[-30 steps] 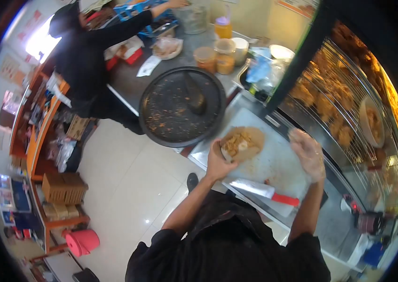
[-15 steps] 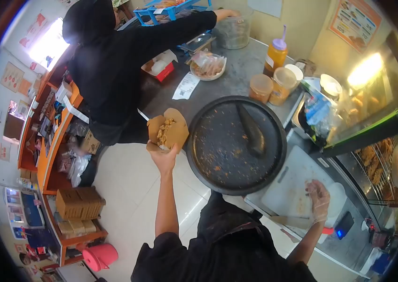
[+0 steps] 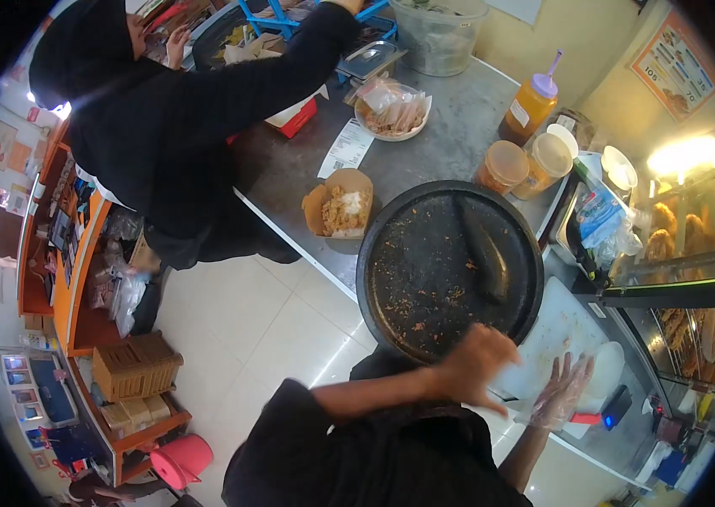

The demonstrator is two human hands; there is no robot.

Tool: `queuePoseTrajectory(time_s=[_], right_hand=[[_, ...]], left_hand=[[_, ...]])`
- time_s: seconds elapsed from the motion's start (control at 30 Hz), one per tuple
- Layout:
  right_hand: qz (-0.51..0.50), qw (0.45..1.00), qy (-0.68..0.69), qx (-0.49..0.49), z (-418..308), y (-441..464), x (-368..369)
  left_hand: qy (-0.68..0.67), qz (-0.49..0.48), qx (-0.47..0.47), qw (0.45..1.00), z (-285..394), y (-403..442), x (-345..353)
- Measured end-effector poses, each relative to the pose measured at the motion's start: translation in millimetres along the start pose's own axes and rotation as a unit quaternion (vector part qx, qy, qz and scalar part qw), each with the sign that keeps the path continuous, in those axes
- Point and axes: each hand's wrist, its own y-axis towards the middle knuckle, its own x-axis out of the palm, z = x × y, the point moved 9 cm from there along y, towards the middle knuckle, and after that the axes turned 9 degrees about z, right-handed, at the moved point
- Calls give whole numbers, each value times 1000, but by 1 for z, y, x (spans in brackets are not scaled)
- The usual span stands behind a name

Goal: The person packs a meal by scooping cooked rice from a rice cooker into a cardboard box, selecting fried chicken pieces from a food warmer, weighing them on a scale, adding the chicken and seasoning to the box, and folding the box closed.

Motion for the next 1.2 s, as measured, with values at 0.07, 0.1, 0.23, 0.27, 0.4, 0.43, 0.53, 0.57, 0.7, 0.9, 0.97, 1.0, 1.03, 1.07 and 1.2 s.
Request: queuePoseTrajectory(time_s=[0.07,0.1,0.23,0.27,0.4,0.43,0.53,0.57,0.7,0.9,0.97,1.0,1.03,1.07,1.2], right_hand=[[14,999,39,12,-1,12,3],[22,998,59,19,-1,19,2],[-48,998,28,-23,-2,42,-13],[-51,999,-14,-7,0,44,-12],[-91,968,-233,26,19,33,-19],[-113,948,-295,21,21,27,-18],[-192,861,-471,-15,4,2,-12],[-188,782,-588,-86,-17,-16,-9],[37,929,-351,-113,-51,-4,-77],[367,768,-487,-198,-93,-9,-162],[357,670,-609,-231,-100,-15,-145],[349,616,-662,-247,-105,-10,-134],[284,588,-679,-335,-97,-4,-140],[273,617,-667,-316,-86,8,-139],[23,580,-707,-403,-50,40,-57]], left_hand=[[38,-96,99,990,34,-5,71],[29,-91,104,990,38,2,89],[55,-79,130,987,30,23,159],[80,-74,142,984,28,32,164],[54,-198,48,977,-16,67,212],[79,-225,16,971,-26,71,219],[126,-281,-76,949,-51,98,227],[120,-291,-109,943,-63,108,227],[84,-335,-144,927,-79,110,255],[-151,-427,-358,817,-100,82,241],[-212,-407,-366,809,-82,82,195],[-242,-395,-367,807,-79,84,166],[-287,-375,-306,827,-71,81,147],[-333,-344,-246,842,-63,77,124],[-460,-490,-139,727,-45,22,-21]])
